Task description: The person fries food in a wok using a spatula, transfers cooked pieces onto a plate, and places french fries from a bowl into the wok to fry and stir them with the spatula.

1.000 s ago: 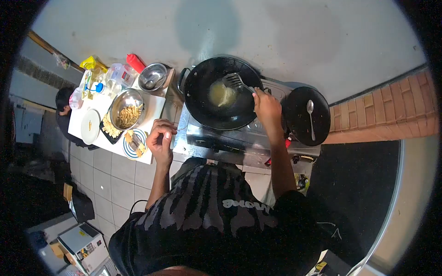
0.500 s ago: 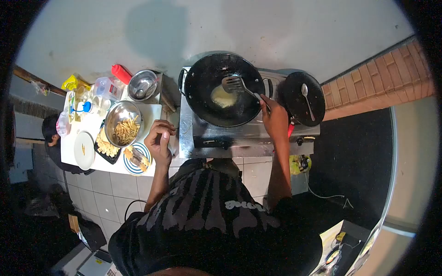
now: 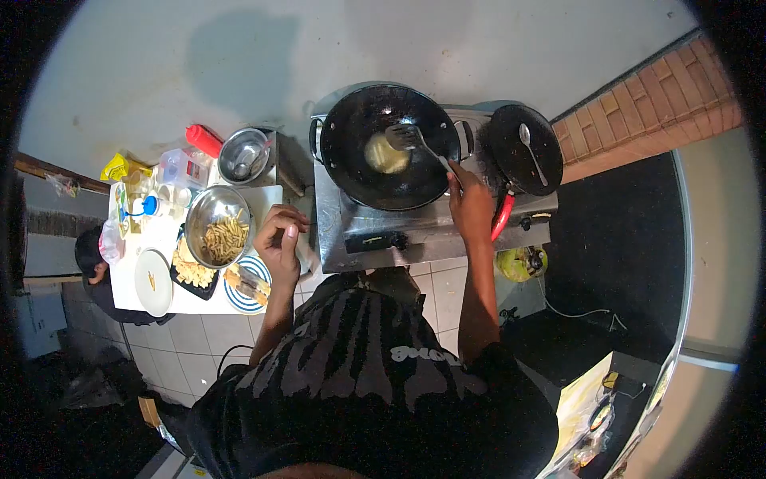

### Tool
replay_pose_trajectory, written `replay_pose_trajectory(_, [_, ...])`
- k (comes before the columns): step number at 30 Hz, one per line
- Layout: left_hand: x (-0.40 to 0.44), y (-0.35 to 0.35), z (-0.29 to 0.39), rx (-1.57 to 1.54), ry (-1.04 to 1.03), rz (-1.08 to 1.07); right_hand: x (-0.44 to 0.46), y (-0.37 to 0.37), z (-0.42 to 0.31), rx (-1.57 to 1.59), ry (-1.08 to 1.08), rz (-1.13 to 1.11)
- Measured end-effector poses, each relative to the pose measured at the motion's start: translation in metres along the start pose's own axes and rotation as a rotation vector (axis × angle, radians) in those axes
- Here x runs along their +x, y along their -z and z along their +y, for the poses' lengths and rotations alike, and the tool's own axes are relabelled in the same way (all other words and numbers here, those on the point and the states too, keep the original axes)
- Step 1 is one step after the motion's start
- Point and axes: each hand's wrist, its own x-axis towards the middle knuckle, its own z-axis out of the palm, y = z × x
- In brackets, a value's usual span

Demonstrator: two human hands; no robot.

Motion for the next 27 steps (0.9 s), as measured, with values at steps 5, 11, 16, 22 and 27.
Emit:
replay_pose_trajectory(5, [-0.001,0.003,-0.002,-0.018,0.004,-0.002,-0.001,-0.011,-0.007,0.0,0.046,-0.016])
replay_pose_trajectory(11, [0.002,0.005,0.001,0.007,-0.005,0.006,0.001,-0.013,-0.006,-0.036,-0.012,-0.015])
replay_pose_trajectory(16, [0.002,0.005,0.001,0.012,0.01,0.012,0.011,-0.005,0.003,-0.03,0.11,0.212])
replay_pose_trajectory(22, [0.006,0.001,0.002,0.009,-0.005,0.005,0.017,-0.011,0.003,-0.101,0.09,0.159])
replay_pose_trajectory(27, [0.005,0.003,0.001,0.014,-0.01,0.007,0.017,-0.019,0.009,-0.167,0.046,0.137])
